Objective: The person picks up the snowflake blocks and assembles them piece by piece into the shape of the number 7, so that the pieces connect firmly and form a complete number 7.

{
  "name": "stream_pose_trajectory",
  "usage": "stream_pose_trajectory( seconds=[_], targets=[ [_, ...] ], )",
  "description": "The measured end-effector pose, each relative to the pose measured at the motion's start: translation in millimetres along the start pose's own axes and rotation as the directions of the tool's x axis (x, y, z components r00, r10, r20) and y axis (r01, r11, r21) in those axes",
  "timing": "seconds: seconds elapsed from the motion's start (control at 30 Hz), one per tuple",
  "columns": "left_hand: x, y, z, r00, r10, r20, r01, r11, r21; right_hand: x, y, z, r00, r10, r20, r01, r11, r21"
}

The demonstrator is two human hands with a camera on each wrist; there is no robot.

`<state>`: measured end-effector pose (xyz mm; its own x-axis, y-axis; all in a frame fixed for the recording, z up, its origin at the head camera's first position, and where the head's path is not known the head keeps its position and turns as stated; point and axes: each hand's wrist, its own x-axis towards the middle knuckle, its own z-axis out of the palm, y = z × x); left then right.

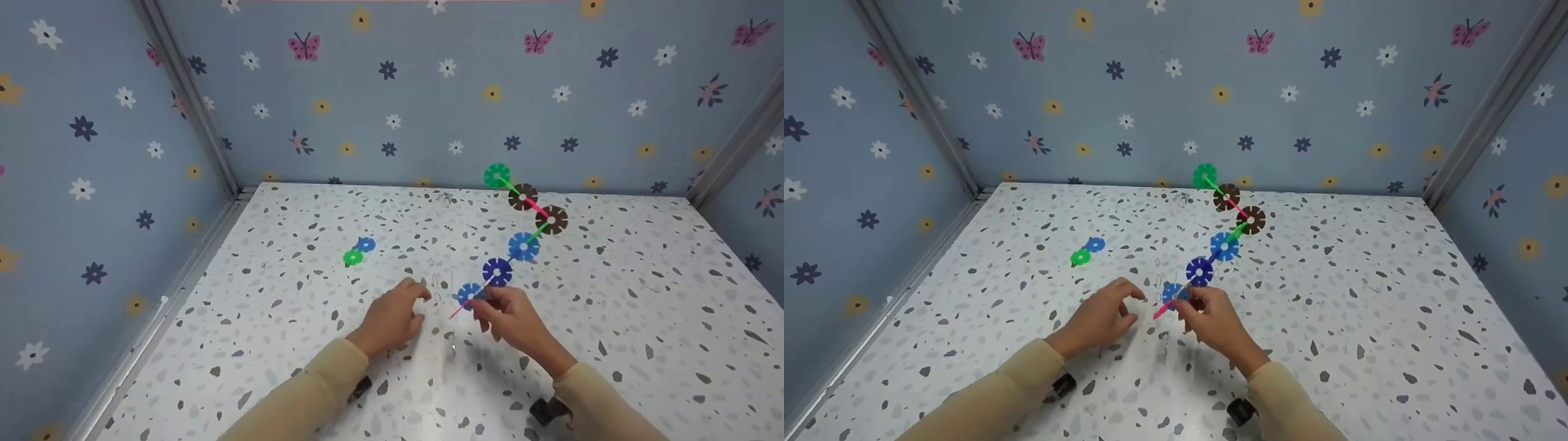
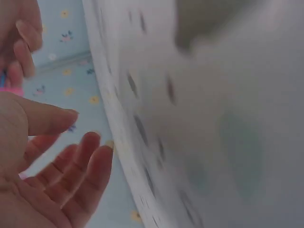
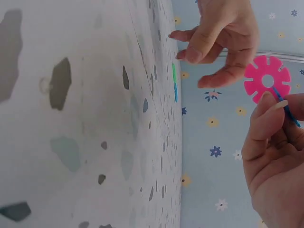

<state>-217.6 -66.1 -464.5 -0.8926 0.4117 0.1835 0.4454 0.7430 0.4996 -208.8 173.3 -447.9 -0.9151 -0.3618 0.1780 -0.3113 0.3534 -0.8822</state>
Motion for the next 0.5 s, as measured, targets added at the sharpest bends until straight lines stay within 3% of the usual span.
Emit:
stream_pose_trajectory(
  seconds=[0.07, 0.17, 0.27, 0.37, 0.5],
  targets=[
    [5.6, -12.8, -6.6, 0.995, -0.103, 0.011, 0.103, 0.995, -0.01, -0.7, 1, -2, 1.0, 0.006, 0.003, -0.006, 1.0, -0.012],
    [16.6, -35.0, -18.5, 0.971, -0.239, -0.006, 0.238, 0.971, -0.029, -1.6, 2, -4, 1.0, 0.009, 0.003, -0.009, 1.0, -0.02],
    [27.6, -59.5, -30.4, 0.933, -0.358, -0.042, 0.356, 0.933, -0.053, -1.9, 3, -5, 1.0, 0.011, 0.004, -0.01, 1.0, -0.024],
    [37.7, -82.2, -40.2, 0.884, -0.461, -0.075, 0.458, 0.887, -0.058, -1.7, 4, -5, 1.0, 0.001, 0.018, -0.001, 1.0, -0.024],
    [49.3, -103.6, -46.8, 0.825, -0.56, -0.077, 0.558, 0.829, -0.048, -2.5, 6, -6, 0.999, -0.014, 0.029, 0.015, 0.999, -0.032]
  ],
)
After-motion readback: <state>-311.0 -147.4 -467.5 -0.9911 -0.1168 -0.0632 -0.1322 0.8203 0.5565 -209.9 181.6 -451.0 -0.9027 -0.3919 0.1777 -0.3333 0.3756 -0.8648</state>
